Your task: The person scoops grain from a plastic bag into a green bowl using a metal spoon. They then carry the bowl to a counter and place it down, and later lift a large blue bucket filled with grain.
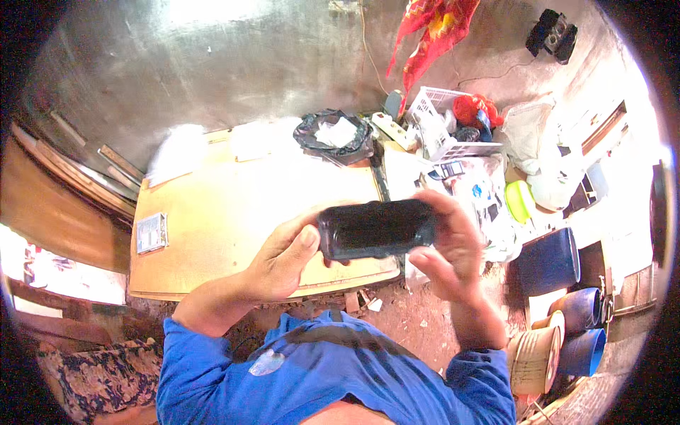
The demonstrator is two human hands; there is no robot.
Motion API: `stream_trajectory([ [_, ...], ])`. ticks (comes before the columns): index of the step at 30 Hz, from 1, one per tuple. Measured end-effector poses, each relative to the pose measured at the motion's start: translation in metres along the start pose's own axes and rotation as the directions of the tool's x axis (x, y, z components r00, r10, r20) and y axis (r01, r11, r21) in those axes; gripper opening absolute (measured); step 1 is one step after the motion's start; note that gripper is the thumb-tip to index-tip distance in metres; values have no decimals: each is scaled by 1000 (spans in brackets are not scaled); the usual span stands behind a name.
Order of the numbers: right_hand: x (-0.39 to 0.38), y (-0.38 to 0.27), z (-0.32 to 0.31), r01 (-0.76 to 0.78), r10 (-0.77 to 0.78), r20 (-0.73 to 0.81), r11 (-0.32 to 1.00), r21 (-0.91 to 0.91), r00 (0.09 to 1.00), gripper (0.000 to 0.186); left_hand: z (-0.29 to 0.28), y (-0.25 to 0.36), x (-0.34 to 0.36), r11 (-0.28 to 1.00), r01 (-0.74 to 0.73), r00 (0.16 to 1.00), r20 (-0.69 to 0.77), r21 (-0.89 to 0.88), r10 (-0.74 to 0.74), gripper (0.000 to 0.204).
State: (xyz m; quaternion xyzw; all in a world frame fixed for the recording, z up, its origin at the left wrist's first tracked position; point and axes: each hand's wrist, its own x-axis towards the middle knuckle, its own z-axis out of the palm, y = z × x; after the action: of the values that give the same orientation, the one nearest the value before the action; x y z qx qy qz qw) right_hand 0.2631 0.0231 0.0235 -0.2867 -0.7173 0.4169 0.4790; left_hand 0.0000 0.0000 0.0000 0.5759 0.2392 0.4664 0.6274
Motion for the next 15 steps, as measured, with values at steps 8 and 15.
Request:
stream_trajectory([
  [8,-86,285,-28,-550,411,-672,835,7,616,50,-90,23,-75,850,49,873,-436,524,218,78],
  [15,-105,411,-62,-651,294,-816,748,-128,498,62,-89,98,-128,550,-157,620,-352,820,701,87],
])
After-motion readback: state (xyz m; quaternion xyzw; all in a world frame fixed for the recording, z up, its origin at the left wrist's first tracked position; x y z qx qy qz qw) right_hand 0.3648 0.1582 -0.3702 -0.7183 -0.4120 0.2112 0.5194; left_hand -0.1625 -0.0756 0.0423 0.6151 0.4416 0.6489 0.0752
